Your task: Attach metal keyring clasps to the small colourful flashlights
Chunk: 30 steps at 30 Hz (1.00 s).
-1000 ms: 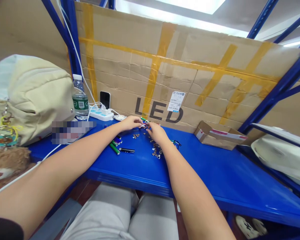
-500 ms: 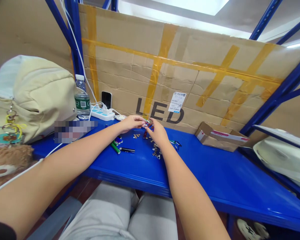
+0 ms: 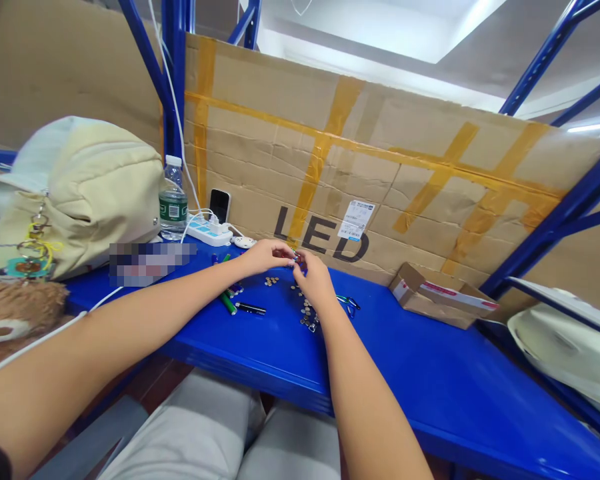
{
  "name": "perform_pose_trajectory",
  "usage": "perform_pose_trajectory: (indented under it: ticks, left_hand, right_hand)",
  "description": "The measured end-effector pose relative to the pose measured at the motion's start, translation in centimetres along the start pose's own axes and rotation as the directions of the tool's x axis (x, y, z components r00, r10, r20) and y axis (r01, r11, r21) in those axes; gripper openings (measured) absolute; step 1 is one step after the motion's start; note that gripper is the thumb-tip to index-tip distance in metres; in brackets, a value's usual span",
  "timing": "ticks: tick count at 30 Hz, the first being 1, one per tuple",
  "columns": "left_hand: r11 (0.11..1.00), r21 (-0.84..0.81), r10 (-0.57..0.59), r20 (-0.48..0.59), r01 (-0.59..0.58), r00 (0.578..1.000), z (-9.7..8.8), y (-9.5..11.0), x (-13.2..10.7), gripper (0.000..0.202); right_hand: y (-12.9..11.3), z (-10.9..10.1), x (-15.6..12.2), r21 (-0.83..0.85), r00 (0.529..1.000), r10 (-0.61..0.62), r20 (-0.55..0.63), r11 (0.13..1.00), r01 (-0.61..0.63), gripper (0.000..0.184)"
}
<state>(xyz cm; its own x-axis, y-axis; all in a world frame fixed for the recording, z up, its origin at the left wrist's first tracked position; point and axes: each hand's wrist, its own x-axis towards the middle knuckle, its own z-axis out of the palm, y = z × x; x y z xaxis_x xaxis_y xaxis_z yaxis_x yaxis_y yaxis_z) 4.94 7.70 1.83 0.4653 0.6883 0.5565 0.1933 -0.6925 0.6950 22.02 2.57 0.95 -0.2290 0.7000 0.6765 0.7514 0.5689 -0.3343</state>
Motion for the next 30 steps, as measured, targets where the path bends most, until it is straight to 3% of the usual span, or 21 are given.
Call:
perform_pose_trajectory:
  ticks: [7, 17, 30]
  left_hand:
    - [0.927, 0.332, 0.166, 0.061, -0.177, 0.984, -0.3, 1.1, -0.4, 0.019]
    - [0.866, 0.412, 0.264, 0.106, -0.284, 0.959, 0.2, 1.8, -1.0, 0.018]
    - [0.812, 0.478, 0.251, 0.231, -0.335, 0.940, 1.6, 1.6, -1.4, 0.025]
  right_hand:
    - [-0.1, 0.2, -0.2, 0.122, 0.999, 0.044, -0.011, 0.992, -0.042, 0.035]
    - [-1.3, -0.6, -0.2, 0.110, 0.997, 0.070, 0.014, 0.991, -0.072, 0.035]
    - [-1.6, -0.5, -0.3, 0.132, 0.997, 0.072, -0.017, 0.989, -0.069, 0.033]
